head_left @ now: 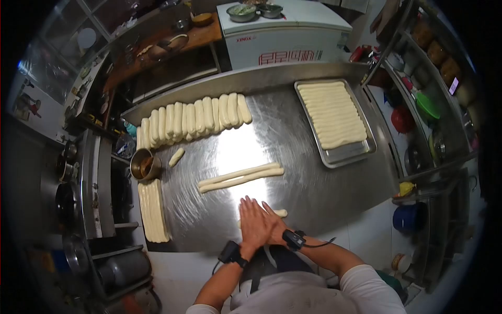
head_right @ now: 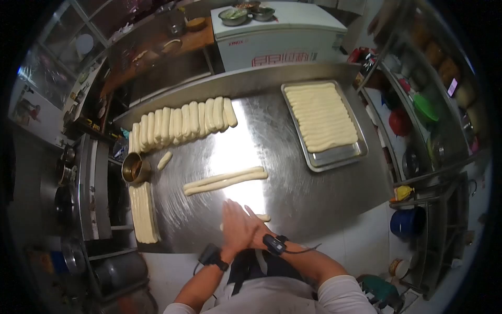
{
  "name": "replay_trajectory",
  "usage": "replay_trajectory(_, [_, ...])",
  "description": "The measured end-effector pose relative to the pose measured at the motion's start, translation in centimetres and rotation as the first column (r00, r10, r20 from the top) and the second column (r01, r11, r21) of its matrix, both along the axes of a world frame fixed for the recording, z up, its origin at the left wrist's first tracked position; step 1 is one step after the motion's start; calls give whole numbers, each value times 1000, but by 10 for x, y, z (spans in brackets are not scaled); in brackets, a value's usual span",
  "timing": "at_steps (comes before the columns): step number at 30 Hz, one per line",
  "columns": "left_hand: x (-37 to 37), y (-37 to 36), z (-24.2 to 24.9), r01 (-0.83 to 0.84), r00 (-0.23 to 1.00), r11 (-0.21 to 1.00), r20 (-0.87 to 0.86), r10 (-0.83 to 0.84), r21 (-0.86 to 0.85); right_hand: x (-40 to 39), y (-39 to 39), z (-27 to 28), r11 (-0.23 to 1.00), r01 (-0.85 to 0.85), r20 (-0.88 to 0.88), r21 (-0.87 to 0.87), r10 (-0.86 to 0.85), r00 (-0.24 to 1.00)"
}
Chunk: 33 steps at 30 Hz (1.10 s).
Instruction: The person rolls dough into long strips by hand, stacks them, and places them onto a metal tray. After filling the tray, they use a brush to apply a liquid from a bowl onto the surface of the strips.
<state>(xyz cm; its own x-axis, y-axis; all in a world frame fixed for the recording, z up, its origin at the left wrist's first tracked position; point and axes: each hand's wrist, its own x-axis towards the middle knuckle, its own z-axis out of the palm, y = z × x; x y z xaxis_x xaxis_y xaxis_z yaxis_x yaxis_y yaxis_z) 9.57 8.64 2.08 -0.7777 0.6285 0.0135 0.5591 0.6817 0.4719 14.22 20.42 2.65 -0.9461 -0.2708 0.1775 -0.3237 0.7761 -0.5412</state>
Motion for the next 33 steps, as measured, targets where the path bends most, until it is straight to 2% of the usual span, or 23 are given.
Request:
replay_trajectory(1, [-24,6,-1,-46,998,998,-54,44,-47,-20,7,8,975,-48,53,217,37,998])
replay_trajectory(2, [-37,6,2,-38,996,998,-86,34,-46,-34,10,8,971,-18,24,237,13,1000])
replay_trajectory(3, [-49,5,5,-28,992,999,-128,22,-43,-32,11,2,966,-19,87,259,-4,996])
replay_trajectory(4, [-44,-6,21,123,982,958,-106,-154,-258,-25,8,-7,960,-14,144,281,-28,989])
replay_trajectory(5, [-28,-22,14,188,960,946,-152,-233,-264,-10,8,20,948,-43,237,316,-35,971])
replay_trajectory(6, [-4,-38,6,185,976,959,-75,-205,-212,12,9,29,914,-89,227,395,-3,974])
replay_trajectory(7, [26,-56,6,201,972,921,-50,-230,-333,41,6,16,956,-34,176,292,-19,984])
replay_trajectory(9, [65,-71,6,167,982,946,-35,-184,-278,74,6,28,957,-82,238,278,14,971])
replay_trajectory(11, [71,-62,5,-13,998,970,-62,-2,-244,62,9,8,953,-52,167,300,2,986])
replay_trajectory(13, [18,-33,13,-88,996,956,-39,80,-281,8,17,14,922,40,134,386,-99,986])
replay_trajectory(15, [-35,-23,10,-293,942,925,-241,236,-240,-34,31,19,930,191,28,313,-210,977])
replay_trajectory(18, [-33,-55,18,20,976,953,-199,-84,-303,1,37,7,954,45,126,297,-86,988])
replay_trajectory(19, [-9,-76,2,50,988,966,-126,-85,-255,35,35,11,951,20,166,309,-75,983])
replay_trajectory(21, [53,-101,8,22,994,951,-100,-55,-308,76,34,8,956,10,174,294,-63,983])
replay_trajectory(22, [51,-94,7,21,993,951,-100,-54,-308,78,36,7,955,8,196,297,-69,978])
replay_trajectory(24, [51,-83,13,-166,986,946,-59,155,-279,62,37,3,941,25,210,338,-101,972])
replay_trajectory(25, [31,-76,12,-250,967,925,-118,225,-285,35,44,-7,931,85,116,355,-134,984])
replay_trajectory(27, [-36,-55,18,-371,924,883,-211,319,-289,-12,55,15,897,229,98,378,-285,954])
replay_trajectory(28, [-51,-58,18,-343,935,904,-188,301,-257,-14,57,10,924,260,61,279,-287,956])
replay_trajectory(29, [-56,-66,11,-265,947,932,-249,202,-248,13,47,7,934,237,113,268,-275,955])
replay_trajectory(30, [-46,-80,7,-171,974,945,-194,119,-279,27,53,9,940,179,149,291,-229,962])
replay_trajectory(31, [-22,-96,4,-66,992,949,-120,30,-310,50,54,14,945,118,200,306,-185,962])
replay_trajectory(33, [46,-122,-1,-73,996,949,-63,56,-305,91,51,17,949,104,242,297,-180,953])
